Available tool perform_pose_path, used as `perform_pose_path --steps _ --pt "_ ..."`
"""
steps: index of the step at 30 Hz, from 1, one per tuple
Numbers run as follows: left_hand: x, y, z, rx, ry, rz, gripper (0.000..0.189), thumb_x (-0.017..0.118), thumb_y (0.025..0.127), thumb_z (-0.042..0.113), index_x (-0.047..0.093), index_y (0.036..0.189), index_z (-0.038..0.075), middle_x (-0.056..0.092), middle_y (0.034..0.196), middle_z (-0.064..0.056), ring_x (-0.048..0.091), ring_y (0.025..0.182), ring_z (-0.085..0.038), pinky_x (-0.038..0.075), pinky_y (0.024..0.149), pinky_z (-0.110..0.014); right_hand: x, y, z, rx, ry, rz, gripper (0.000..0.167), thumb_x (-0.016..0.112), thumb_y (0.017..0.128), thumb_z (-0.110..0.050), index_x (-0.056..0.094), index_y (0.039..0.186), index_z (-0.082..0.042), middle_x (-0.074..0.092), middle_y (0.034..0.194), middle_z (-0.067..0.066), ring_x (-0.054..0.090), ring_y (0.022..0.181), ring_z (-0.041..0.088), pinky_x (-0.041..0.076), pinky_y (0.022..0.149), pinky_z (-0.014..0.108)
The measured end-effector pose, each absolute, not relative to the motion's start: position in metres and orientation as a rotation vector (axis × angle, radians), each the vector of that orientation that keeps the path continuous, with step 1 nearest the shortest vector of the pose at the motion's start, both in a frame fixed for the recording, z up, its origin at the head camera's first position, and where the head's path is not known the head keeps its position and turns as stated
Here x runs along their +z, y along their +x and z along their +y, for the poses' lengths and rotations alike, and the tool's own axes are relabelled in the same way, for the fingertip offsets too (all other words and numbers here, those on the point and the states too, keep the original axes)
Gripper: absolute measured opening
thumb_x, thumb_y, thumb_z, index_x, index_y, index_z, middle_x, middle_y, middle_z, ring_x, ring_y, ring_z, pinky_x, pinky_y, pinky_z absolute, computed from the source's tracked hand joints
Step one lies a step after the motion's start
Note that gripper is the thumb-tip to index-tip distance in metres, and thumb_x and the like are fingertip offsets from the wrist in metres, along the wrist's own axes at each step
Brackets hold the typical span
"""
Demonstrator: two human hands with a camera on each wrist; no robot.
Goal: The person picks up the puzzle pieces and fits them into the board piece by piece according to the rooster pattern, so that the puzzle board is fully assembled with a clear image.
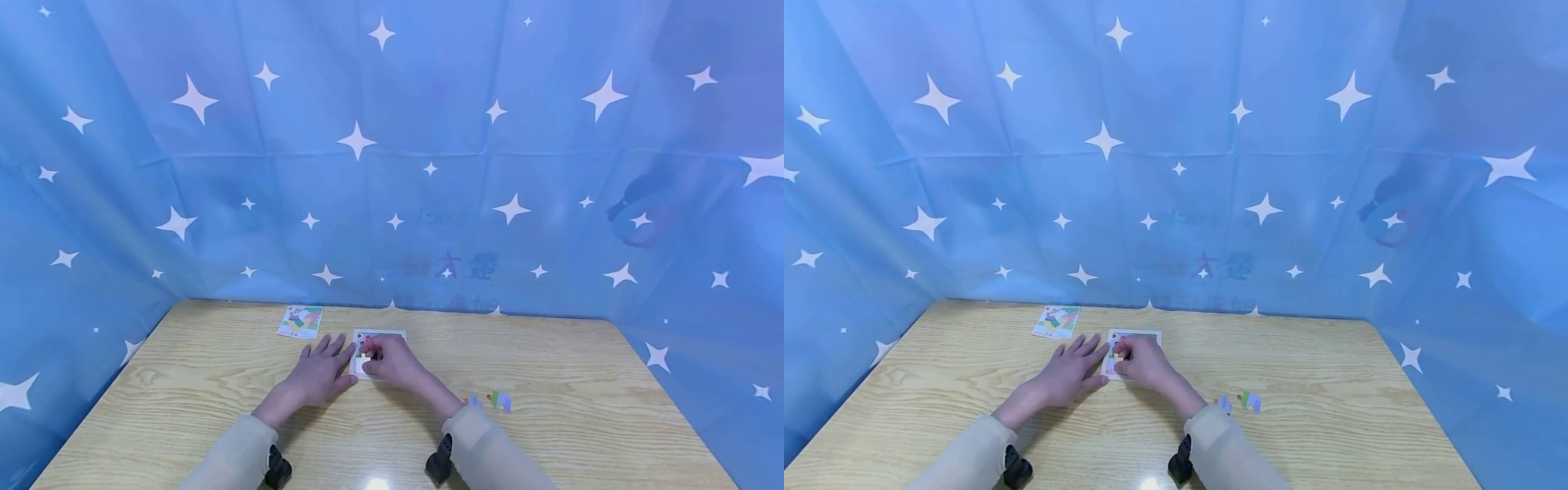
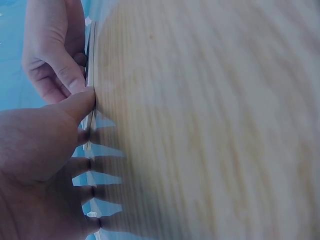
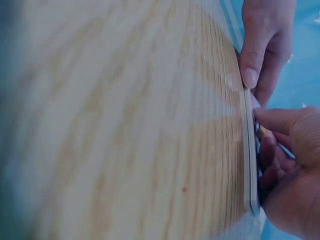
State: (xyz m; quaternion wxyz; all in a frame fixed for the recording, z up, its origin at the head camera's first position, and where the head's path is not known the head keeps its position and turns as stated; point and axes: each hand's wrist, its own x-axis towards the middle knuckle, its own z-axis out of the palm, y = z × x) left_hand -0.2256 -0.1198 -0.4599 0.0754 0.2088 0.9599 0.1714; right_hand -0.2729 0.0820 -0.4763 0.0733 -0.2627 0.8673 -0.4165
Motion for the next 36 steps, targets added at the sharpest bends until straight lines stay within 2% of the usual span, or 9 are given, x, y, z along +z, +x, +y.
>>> perform_pose_path --steps 12,22,29,36 --pt "-0.4594 -0.2255 -0.1206 0.528 0.632 2.873 0.064 0.061 0.104 0.039 0.044 0.156 0.004 0.032 0.162 -0.023 0.025 0.149 -0.049 0.024 0.111 -0.073 -0.4778 -0.2723 0.0824 -1.145 -0.800 2.660 0.021 0.077 0.091 -0.004 0.077 0.112 -0.001 0.063 0.096 0.002 0.054 0.083 0.013 0.050 0.076 0.030" --pt "-0.4601 -0.2261 -0.1207 0.512 0.635 2.880 0.064 0.060 0.104 0.039 0.044 0.156 0.005 0.033 0.162 -0.023 0.025 0.149 -0.049 0.024 0.111 -0.073 -0.4727 -0.2728 0.0855 -1.021 -0.845 2.648 0.028 0.075 0.096 -0.010 0.075 0.122 0.000 0.060 0.099 0.002 0.053 0.082 0.011 0.047 0.070 0.026" --pt "-0.4602 -0.2264 -0.1204 0.507 0.635 2.879 0.064 0.060 0.104 0.040 0.044 0.156 0.005 0.032 0.162 -0.023 0.025 0.149 -0.049 0.024 0.111 -0.073 -0.4725 -0.2734 0.0863 -0.925 -0.897 2.689 0.028 0.074 0.096 -0.014 0.076 0.122 -0.003 0.061 0.100 0.001 0.057 0.088 0.014 0.048 0.075 0.027" --pt "-0.4609 -0.2275 -0.1207 0.517 0.621 2.866 0.064 0.059 0.105 0.038 0.042 0.157 0.006 0.030 0.163 -0.023 0.022 0.150 -0.049 0.022 0.112 -0.073 -0.4726 -0.2736 0.0871 -0.962 -0.900 2.652 0.030 0.073 0.097 -0.012 0.073 0.126 -0.001 0.061 0.099 0.001 0.053 0.083 0.011 0.045 0.069 0.026"
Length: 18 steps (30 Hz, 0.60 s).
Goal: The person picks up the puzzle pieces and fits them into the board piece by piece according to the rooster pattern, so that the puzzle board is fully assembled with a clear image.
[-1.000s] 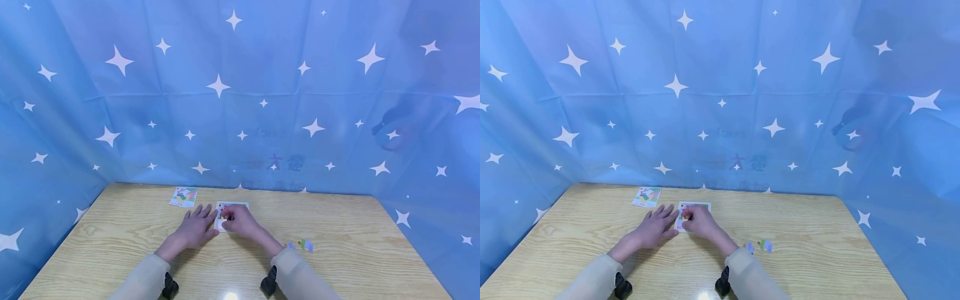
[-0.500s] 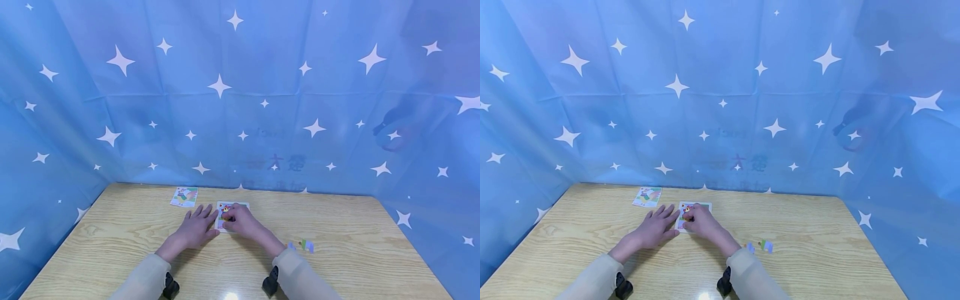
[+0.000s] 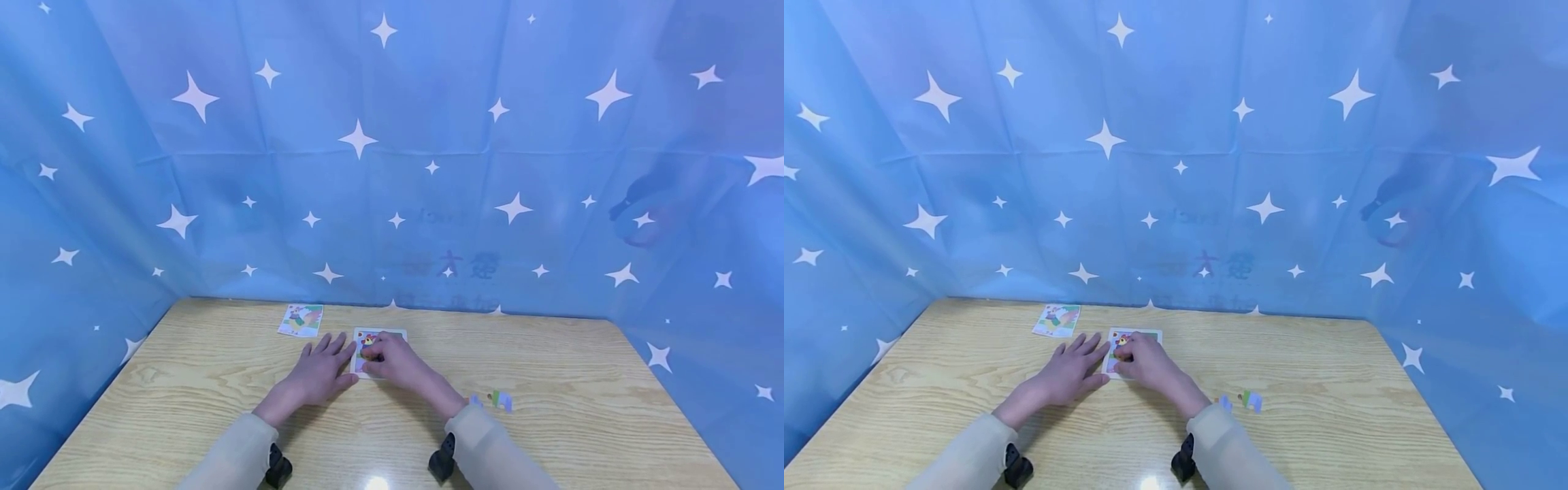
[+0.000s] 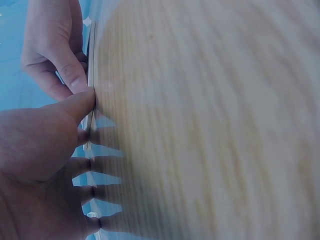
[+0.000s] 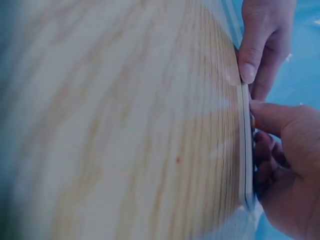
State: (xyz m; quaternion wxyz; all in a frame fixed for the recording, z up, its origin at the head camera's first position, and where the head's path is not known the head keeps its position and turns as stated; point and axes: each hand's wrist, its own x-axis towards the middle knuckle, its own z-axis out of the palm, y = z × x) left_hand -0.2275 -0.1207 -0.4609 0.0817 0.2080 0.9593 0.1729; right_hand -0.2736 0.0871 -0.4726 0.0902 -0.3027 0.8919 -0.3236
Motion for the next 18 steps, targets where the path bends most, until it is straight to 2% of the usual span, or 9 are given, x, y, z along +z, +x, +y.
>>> perform_pose_path --steps 6,18 --pt "-0.4598 -0.2269 -0.1208 0.520 0.624 2.869 0.064 0.059 0.105 0.039 0.043 0.157 0.006 0.031 0.163 -0.023 0.023 0.150 -0.049 0.022 0.112 -0.073 -0.4732 -0.2737 0.0898 -1.033 -0.900 2.597 0.033 0.074 0.096 -0.008 0.071 0.128 0.001 0.059 0.096 0.002 0.049 0.075 0.010 0.043 0.064 0.025" --pt "-0.4591 -0.2264 -0.1210 0.533 0.645 2.868 0.064 0.060 0.105 0.038 0.043 0.156 0.004 0.031 0.162 -0.024 0.023 0.149 -0.050 0.022 0.111 -0.074 -0.4733 -0.2721 0.0910 -1.036 -0.886 2.616 0.033 0.075 0.095 -0.011 0.073 0.127 -0.002 0.058 0.101 0.003 0.049 0.080 0.013 0.043 0.068 0.028"
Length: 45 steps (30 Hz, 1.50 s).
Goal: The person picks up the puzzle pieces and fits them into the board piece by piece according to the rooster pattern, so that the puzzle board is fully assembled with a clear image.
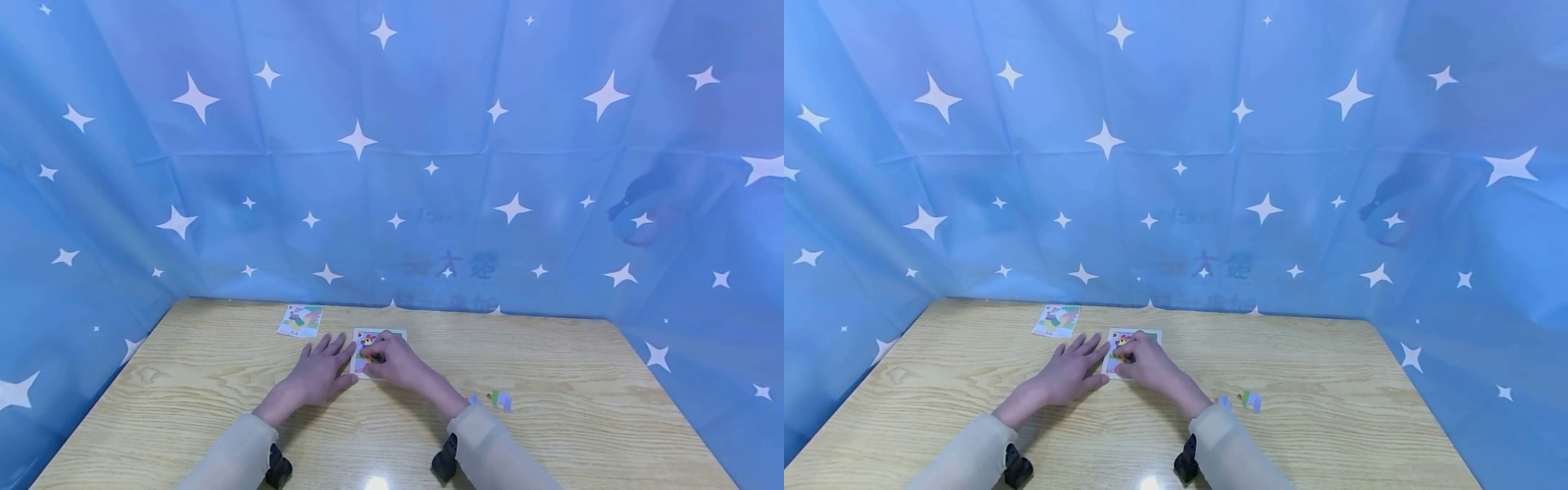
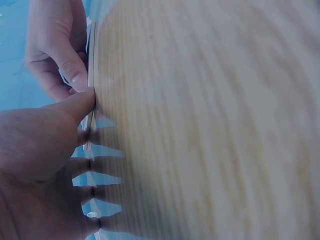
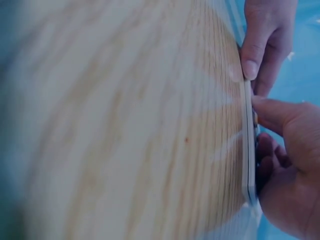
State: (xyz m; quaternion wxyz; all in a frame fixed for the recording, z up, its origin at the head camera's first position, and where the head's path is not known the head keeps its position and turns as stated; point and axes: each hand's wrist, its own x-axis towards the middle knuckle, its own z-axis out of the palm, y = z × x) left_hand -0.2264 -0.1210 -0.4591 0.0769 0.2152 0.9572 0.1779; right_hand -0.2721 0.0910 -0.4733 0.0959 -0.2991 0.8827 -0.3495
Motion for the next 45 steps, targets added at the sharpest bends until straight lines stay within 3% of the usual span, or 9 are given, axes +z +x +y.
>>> perform_pose_path --steps 7,15,19,23,32,45 --pt "-0.462 -0.227 -0.122 0.527 0.670 2.872 0.063 0.059 0.105 0.037 0.043 0.156 0.003 0.031 0.162 -0.025 0.023 0.148 -0.052 0.022 0.111 -0.075 -0.474 -0.272 0.092 -0.984 -0.962 2.652 0.032 0.075 0.096 -0.011 0.072 0.128 -0.009 0.056 0.100 0.003 0.047 0.082 0.014 0.044 0.072 0.030" --pt "-0.462 -0.227 -0.121 0.520 0.650 2.873 0.063 0.059 0.105 0.038 0.044 0.156 0.005 0.031 0.162 -0.024 0.023 0.149 -0.051 0.022 0.111 -0.074 -0.474 -0.269 0.097 -0.923 -1.093 2.656 0.027 0.070 0.100 -0.015 0.072 0.126 -0.010 0.058 0.120 0.004 0.058 0.093 0.013 0.051 0.082 0.030" --pt "-0.463 -0.227 -0.121 0.516 0.648 2.872 0.064 0.059 0.105 0.039 0.043 0.157 0.005 0.031 0.163 -0.023 0.023 0.149 -0.050 0.022 0.112 -0.074 -0.475 -0.268 0.102 -0.981 -1.068 2.631 0.033 0.069 0.100 -0.013 0.069 0.133 -0.008 0.060 0.133 0.006 0.059 0.085 0.010 0.051 0.077 0.028" --pt "-0.463 -0.227 -0.121 0.510 0.634 2.875 0.065 0.059 0.105 0.040 0.043 0.156 0.005 0.031 0.163 -0.022 0.023 0.149 -0.049 0.022 0.112 -0.073 -0.476 -0.270 0.106 -1.020 -1.073 2.592 0.036 0.069 0.100 -0.010 0.068 0.135 -0.006 0.061 0.136 0.009 0.056 0.074 0.006 0.049 0.071 0.026" --pt "-0.464 -0.228 -0.121 0.511 0.636 2.884 0.063 0.060 0.105 0.039 0.044 0.156 0.006 0.031 0.163 -0.022 0.024 0.149 -0.050 0.023 0.112 -0.073 -0.478 -0.270 0.101 -0.918 -1.139 2.646 0.029 0.067 0.101 -0.011 0.072 0.129 -0.004 0.063 0.128 0.006 0.059 0.118 0.021 0.050 0.098 0.038" --pt "-0.461 -0.227 -0.121 0.517 0.646 2.883 0.064 0.060 0.104 0.039 0.044 0.156 0.004 0.033 0.162 -0.024 0.025 0.148 -0.050 0.024 0.110 -0.074 -0.479 -0.271 0.095 -0.898 -1.161 2.704 0.022 0.067 0.101 -0.011 0.077 0.120 -0.005 0.068 0.124 0.004 0.061 0.121 0.021 0.049 0.103 0.041"
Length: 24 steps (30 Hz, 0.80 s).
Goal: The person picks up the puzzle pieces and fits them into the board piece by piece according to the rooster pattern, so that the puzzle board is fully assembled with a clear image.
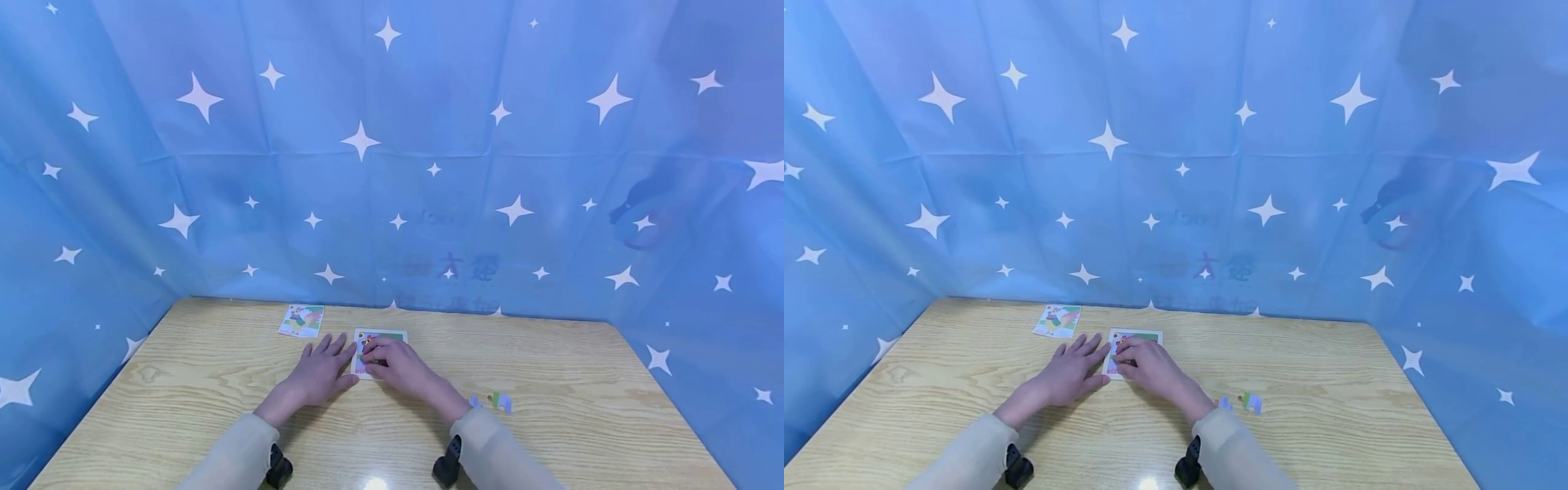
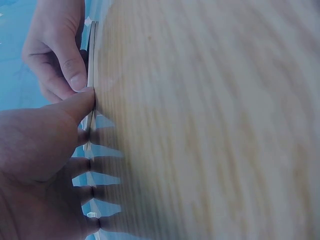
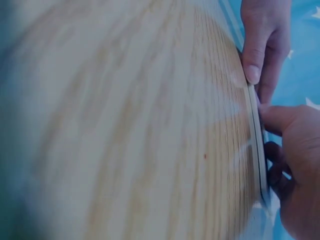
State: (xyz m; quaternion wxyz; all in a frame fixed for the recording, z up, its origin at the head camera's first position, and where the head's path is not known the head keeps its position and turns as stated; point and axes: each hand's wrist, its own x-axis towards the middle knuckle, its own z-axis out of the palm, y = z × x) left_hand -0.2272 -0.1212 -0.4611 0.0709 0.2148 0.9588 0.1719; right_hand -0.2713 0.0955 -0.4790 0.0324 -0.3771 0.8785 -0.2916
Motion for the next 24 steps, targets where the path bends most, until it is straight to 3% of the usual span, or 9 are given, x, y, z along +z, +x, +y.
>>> perform_pose_path --steps 16,24 --pt "-0.4598 -0.2271 -0.1215 0.529 0.650 2.875 0.063 0.059 0.105 0.037 0.043 0.156 0.003 0.031 0.162 -0.025 0.023 0.149 -0.051 0.022 0.111 -0.074 -0.4807 -0.2724 0.0965 -0.890 -1.222 2.711 0.023 0.067 0.101 -0.008 0.077 0.121 -0.004 0.069 0.125 0.006 0.059 0.127 0.026 0.046 0.107 0.045" --pt "-0.4661 -0.2288 -0.1226 0.548 0.664 2.871 0.064 0.059 0.105 0.037 0.042 0.157 0.004 0.030 0.163 -0.025 0.022 0.149 -0.051 0.021 0.111 -0.074 -0.4787 -0.2704 0.0973 -0.842 -1.317 2.728 0.021 0.069 0.099 -0.009 0.078 0.118 -0.003 0.070 0.122 0.007 0.061 0.123 0.026 0.048 0.105 0.042"
